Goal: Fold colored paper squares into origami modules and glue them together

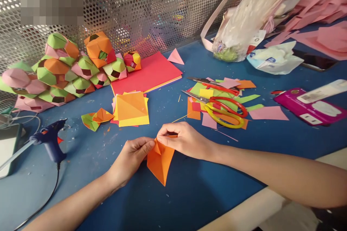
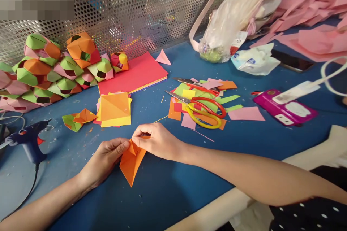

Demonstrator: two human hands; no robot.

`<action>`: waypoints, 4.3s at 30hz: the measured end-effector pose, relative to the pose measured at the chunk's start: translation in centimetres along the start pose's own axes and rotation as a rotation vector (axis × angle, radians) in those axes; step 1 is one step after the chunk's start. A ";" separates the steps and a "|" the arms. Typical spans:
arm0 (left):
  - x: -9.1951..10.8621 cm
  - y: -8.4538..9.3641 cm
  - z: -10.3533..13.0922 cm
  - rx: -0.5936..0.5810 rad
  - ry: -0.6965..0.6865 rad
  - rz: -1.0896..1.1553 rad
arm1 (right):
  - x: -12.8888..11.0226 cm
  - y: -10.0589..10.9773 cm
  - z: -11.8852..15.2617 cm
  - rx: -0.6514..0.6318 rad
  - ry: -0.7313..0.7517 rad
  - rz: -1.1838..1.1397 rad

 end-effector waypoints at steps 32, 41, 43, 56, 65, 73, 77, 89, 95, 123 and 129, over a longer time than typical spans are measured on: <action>-0.9 -0.7 -0.1 -0.054 0.112 0.237 | -0.9 0.0 0.2 -0.036 0.032 0.150; -0.9 -0.6 -0.1 -0.048 0.102 0.233 | -1.0 0.1 0.2 -0.010 0.050 0.164; -1.1 -0.5 -0.2 -0.044 0.130 0.248 | -1.1 0.1 0.2 -0.018 0.056 0.147; 0.8 0.2 0.3 0.045 -0.076 -0.238 | -0.6 0.1 0.5 -0.011 -0.017 0.076; 2.5 0.0 0.8 0.103 -0.186 -0.459 | -0.2 -0.2 0.4 -0.032 -0.076 0.052; 2.5 -0.2 0.8 0.109 -0.150 -0.463 | -0.4 -0.2 0.4 -0.047 -0.064 0.068; 2.6 -0.3 0.8 0.101 -0.143 -0.450 | -0.5 -0.2 0.4 -0.049 -0.046 0.065; 0.3 -0.5 0.3 -0.010 0.072 -0.189 | -2.3 0.6 0.4 0.079 0.204 0.200; 1.3 -1.0 0.3 -0.067 0.021 -0.149 | -3.5 1.0 0.8 0.142 0.367 0.341; 3.3 -1.3 0.8 0.053 -0.290 -0.722 | -4.8 -0.5 2.1 0.118 0.542 0.547; 3.9 -1.7 1.1 0.030 -0.372 -0.792 | -5.4 -1.4 2.8 0.140 0.687 0.698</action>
Point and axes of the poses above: each hand's wrist, its own z-axis away from the middle knuckle, its own y-axis out of the back of the hand, x = y × z, the point moved 9 cm from there along -z, towards the middle knuckle, and after that the axes turned 7 degrees about z, right-handed, at the moved point
